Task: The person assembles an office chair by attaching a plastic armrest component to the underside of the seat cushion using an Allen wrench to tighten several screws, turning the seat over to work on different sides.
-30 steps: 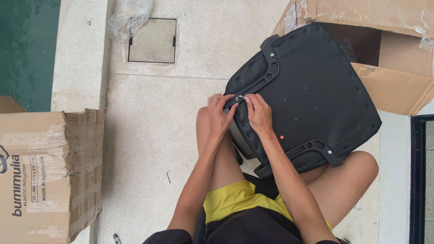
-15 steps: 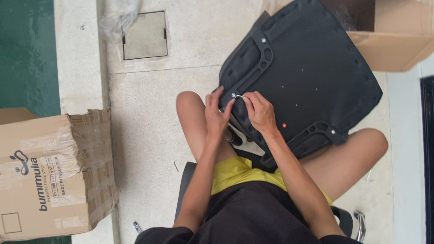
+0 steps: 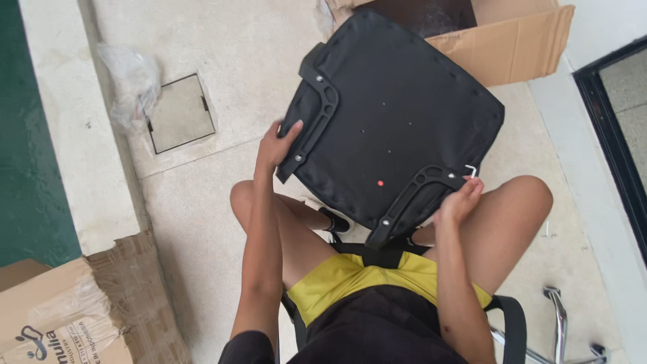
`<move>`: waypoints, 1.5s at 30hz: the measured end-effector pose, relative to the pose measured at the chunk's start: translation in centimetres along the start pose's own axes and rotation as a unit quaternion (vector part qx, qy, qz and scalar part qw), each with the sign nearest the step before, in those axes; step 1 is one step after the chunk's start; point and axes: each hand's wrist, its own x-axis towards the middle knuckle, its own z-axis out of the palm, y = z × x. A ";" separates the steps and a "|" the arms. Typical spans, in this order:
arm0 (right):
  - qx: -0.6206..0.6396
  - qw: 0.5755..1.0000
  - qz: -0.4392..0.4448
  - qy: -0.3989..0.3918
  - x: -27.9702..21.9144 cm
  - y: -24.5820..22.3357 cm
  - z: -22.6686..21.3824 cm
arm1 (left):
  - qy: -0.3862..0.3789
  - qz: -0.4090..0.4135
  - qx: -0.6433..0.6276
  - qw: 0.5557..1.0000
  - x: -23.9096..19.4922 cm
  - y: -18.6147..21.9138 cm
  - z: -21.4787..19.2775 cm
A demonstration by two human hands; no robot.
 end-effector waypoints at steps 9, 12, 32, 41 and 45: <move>-0.059 0.984 -0.167 -0.026 3.2 -6.4 -2.6 | 0.085 -0.062 -0.205 0.973 -8.6 -1.7 4.2; -0.066 0.966 -0.233 -0.089 7.8 -9.3 -0.5 | 0.127 -0.079 -0.315 0.937 -12.0 -1.3 7.7; -0.094 0.876 -0.456 -0.124 5.6 -13.5 2.8 | -0.014 -0.035 -0.093 0.995 -13.2 -3.3 10.0; -0.086 0.767 -0.299 -0.561 -10.1 -11.1 0.0 | 0.095 0.207 -0.038 0.973 -20.0 -1.1 7.3; -0.151 0.725 -0.347 -0.576 -11.0 -10.4 0.1 | 0.120 0.269 -0.036 0.955 -19.5 -4.0 8.2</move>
